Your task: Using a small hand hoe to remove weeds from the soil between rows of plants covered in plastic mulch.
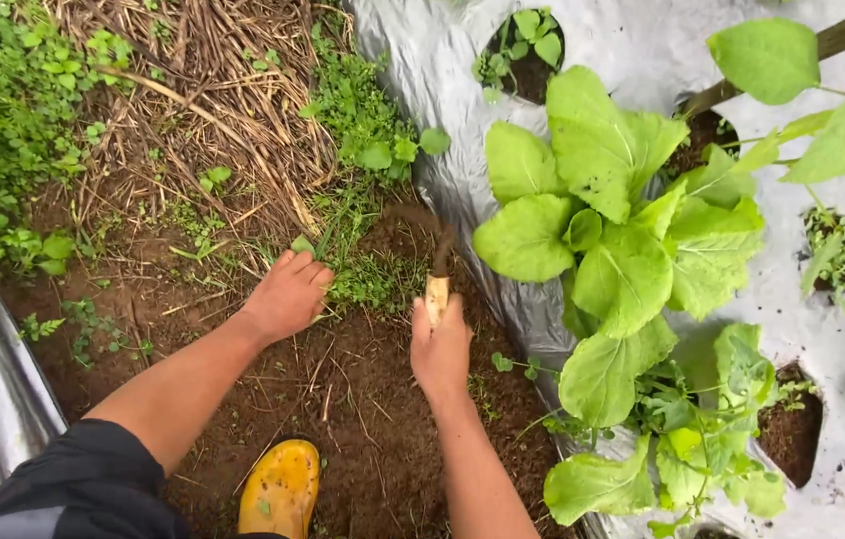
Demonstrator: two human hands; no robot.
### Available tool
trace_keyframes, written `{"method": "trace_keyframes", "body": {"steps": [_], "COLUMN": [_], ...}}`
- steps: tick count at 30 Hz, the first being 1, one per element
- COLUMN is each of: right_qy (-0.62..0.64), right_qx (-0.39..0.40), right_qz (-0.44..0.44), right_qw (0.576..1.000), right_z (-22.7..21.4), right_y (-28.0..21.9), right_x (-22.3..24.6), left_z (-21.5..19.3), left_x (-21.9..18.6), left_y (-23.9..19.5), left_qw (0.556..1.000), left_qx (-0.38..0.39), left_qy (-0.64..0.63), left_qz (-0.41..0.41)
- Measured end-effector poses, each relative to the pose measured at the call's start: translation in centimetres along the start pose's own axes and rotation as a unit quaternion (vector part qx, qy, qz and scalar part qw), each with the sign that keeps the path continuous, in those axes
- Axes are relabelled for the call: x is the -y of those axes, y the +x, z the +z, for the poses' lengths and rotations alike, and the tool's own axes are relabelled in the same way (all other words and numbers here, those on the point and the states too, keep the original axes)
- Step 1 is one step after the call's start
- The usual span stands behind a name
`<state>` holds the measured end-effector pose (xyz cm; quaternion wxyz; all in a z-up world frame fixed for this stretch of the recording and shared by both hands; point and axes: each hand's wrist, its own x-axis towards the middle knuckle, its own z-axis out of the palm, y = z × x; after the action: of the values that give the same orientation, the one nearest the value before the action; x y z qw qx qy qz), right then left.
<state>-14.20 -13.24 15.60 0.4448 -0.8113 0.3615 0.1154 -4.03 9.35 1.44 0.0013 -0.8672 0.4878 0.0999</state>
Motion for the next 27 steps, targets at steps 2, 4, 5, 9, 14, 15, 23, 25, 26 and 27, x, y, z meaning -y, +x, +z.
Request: {"method": "trace_keyframes", "body": {"steps": [2, 4, 5, 9, 14, 15, 23, 25, 26, 27], "right_qy": [-0.015, -0.028, -0.047, -0.052, -0.006, 0.01, -0.022, -0.051, -0.058, -0.059], "right_qx": [0.009, 0.007, 0.019, -0.013, -0.027, -0.038, 0.13, 0.141, 0.16, 0.169], "right_qz": [0.006, 0.017, 0.05, 0.159, 0.054, -0.003, 0.14, 0.166, 0.189, 0.209], "right_qw": [1.0, 0.999, 0.997, 0.986, 0.998, 0.999, 0.981, 0.975, 0.967, 0.961], "right_z": [0.2, 0.0, 0.0, -1.1, -3.6, -3.9, -4.6, -5.0, -5.4, -5.7], "right_y": [-2.2, -4.5, -6.0, -11.2, -7.2, -6.4, -4.8, -8.0, -9.9, -11.2], "right_x": [-2.2, -6.4, -9.6, -19.2, -12.9, -11.0, -11.8, -15.2, -16.8, -18.3], "left_z": [-0.6, -1.5, -1.9, -4.8, -3.3, -3.3, -7.1, -6.5, -5.7, -5.1], "left_x": [0.3, 0.6, 0.5, -2.4, -6.0, -6.8, -4.3, -3.3, -3.1, -2.3], "left_y": [-0.6, -0.3, -0.7, -3.3, -5.2, -5.4, 2.6, 2.8, 2.3, 2.8], "left_qw": [0.999, 0.995, 0.997, 0.966, 0.935, 0.932, 0.994, 0.995, 0.996, 0.997], "left_qx": [-0.041, -0.086, -0.024, 0.147, 0.151, 0.145, -0.009, 0.024, 0.042, 0.051], "left_qy": [-0.014, -0.027, -0.052, -0.145, -0.168, -0.15, -0.104, -0.038, -0.034, -0.025], "left_qz": [0.014, 0.039, 0.043, 0.156, 0.273, 0.295, -0.007, -0.084, -0.073, -0.055]}}
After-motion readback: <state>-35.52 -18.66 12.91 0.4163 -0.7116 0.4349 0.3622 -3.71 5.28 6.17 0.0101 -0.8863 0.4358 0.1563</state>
